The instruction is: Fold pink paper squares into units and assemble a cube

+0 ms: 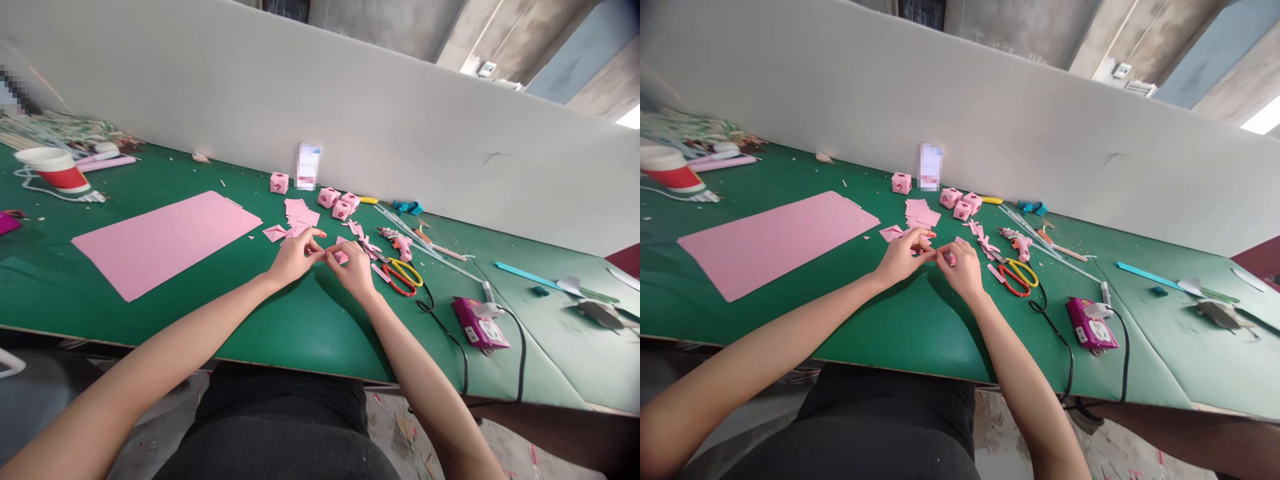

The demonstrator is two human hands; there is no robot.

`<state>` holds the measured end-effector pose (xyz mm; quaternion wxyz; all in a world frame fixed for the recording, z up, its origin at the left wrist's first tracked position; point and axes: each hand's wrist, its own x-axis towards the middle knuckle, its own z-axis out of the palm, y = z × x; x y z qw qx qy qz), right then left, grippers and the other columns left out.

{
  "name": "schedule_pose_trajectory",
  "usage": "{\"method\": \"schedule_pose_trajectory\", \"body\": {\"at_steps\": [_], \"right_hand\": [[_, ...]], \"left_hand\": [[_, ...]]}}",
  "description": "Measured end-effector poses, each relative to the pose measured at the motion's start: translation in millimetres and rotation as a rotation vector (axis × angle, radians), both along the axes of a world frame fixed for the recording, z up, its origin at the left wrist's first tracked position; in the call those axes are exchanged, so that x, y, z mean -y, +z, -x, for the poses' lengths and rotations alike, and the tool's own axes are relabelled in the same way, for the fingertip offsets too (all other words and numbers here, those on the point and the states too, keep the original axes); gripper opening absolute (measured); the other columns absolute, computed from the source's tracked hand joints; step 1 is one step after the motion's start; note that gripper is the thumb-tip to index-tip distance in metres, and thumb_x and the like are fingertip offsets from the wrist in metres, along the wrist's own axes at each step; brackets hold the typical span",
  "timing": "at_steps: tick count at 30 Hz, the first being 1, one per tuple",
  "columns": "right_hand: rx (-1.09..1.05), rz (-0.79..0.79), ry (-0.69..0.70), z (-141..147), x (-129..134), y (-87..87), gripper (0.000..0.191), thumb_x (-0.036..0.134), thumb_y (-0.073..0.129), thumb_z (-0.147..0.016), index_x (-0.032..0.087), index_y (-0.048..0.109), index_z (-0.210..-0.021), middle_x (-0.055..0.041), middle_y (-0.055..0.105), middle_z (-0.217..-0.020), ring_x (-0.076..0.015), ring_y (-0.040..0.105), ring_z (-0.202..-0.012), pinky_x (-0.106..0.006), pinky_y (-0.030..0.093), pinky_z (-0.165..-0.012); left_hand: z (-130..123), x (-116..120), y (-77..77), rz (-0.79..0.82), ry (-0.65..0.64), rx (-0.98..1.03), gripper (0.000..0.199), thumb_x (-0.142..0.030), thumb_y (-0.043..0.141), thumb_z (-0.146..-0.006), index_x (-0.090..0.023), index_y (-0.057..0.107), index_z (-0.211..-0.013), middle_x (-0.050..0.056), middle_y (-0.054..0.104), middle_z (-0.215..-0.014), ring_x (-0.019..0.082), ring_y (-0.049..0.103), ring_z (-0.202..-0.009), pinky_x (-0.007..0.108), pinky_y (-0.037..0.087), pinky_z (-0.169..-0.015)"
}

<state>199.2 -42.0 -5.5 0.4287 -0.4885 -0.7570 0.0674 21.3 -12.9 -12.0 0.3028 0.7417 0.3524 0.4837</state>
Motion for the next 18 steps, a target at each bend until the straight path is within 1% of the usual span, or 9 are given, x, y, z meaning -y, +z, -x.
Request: {"method": "schedule_pose_trajectory", "body": {"at_steps": [5, 9, 13, 18], "right_hand": [[0.046, -0.007, -0.064, 1.1, -2.1, -0.7, 0.013, 0.03, 0.062, -0.091, 0.025, 0.069, -0.081, -0.0052, 0.072, -0.083, -0.0264, 0.062, -0.084, -0.039, 0.047, -0.077], [0.063, -0.033, -0.066, 1.2, -2.7, -0.9, 0.014, 0.03, 0.061, -0.092, 0.024, 0.068, -0.082, -0.0048, 0.072, -0.084, -0.0257, 0.063, -0.083, -0.039, 0.047, -0.077], [0.063, -0.036, -0.069, -0.1, -2.3, 0.3, 0.013, 0.029, 0.061, -0.091, 0.024, 0.067, -0.081, -0.0052, 0.073, -0.084, -0.026, 0.064, -0.083, -0.039, 0.049, -0.079], [0.028, -0.016, -0.069, -1.6, -1.2, 2.3, 0.013, 0.028, 0.061, -0.09, 0.024, 0.068, -0.081, -0.0058, 0.074, -0.086, -0.026, 0.065, -0.084, -0.04, 0.05, -0.081]], "left_hand": [[-2.5, 0.1, 0.7, -0.004, 0.034, 0.005, 0.035, -0.022, 0.071, -0.082, -0.021, 0.06, -0.115, 0.002, 0.079, -0.085, 0.017, 0.074, -0.077, 0.029, 0.056, -0.074], [-2.0, 0.4, 3.8, 0.02, 0.136, -0.002, 0.038, -0.018, 0.073, -0.075, -0.022, 0.06, -0.11, -0.001, 0.078, -0.08, 0.017, 0.074, -0.076, 0.028, 0.055, -0.072], [1.6, -1.5, 5.1, 0.007, 0.209, -0.042, 0.038, -0.018, 0.072, -0.074, -0.022, 0.06, -0.109, -0.002, 0.077, -0.079, 0.018, 0.074, -0.078, 0.029, 0.054, -0.073], [4.3, -2.2, 6.2, 0.008, 0.226, -0.035, 0.039, -0.017, 0.071, -0.072, -0.022, 0.059, -0.109, -0.004, 0.075, -0.075, 0.018, 0.073, -0.077, 0.029, 0.053, -0.074]]}}
